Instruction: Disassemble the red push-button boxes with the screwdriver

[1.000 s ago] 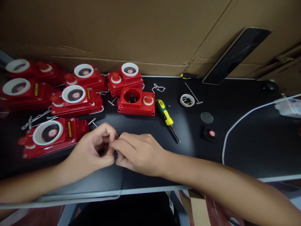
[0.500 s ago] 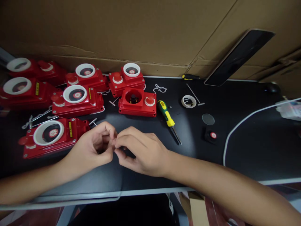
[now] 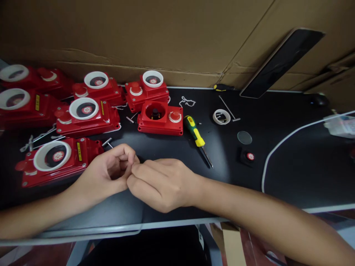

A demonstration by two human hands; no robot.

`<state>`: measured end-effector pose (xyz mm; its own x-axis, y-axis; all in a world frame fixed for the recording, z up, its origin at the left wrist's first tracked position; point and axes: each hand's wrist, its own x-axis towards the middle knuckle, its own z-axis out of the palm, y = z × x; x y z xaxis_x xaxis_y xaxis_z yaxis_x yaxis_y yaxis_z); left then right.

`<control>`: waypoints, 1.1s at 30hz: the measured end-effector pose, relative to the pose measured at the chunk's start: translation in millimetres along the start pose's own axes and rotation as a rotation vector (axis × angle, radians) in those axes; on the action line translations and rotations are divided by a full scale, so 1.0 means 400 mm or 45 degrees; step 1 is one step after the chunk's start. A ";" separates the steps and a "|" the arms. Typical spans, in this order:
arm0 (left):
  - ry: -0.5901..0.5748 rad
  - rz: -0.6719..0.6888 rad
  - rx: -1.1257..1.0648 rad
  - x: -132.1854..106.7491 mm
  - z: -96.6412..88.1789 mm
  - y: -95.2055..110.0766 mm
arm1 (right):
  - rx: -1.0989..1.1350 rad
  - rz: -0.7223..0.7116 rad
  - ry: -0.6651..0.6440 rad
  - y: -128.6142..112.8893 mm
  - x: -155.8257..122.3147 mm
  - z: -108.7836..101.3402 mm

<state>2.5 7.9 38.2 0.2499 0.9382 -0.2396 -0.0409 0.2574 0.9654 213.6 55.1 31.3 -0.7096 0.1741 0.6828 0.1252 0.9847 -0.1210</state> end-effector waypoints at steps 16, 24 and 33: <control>-0.064 -0.074 -0.063 0.008 -0.013 -0.010 | 0.815 0.650 0.052 0.008 -0.016 0.031; -0.069 -0.094 -0.104 0.012 -0.018 -0.011 | 0.188 0.326 -0.055 0.012 -0.023 0.012; -0.095 -0.040 -0.081 0.007 -0.013 -0.014 | 0.011 0.267 -0.072 0.000 -0.029 0.015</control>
<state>-1.8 10.3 31.7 0.3232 0.9101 -0.2592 -0.0924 0.3029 0.9485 217.7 53.3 19.2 -0.7066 0.3749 0.6002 0.2688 0.9267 -0.2625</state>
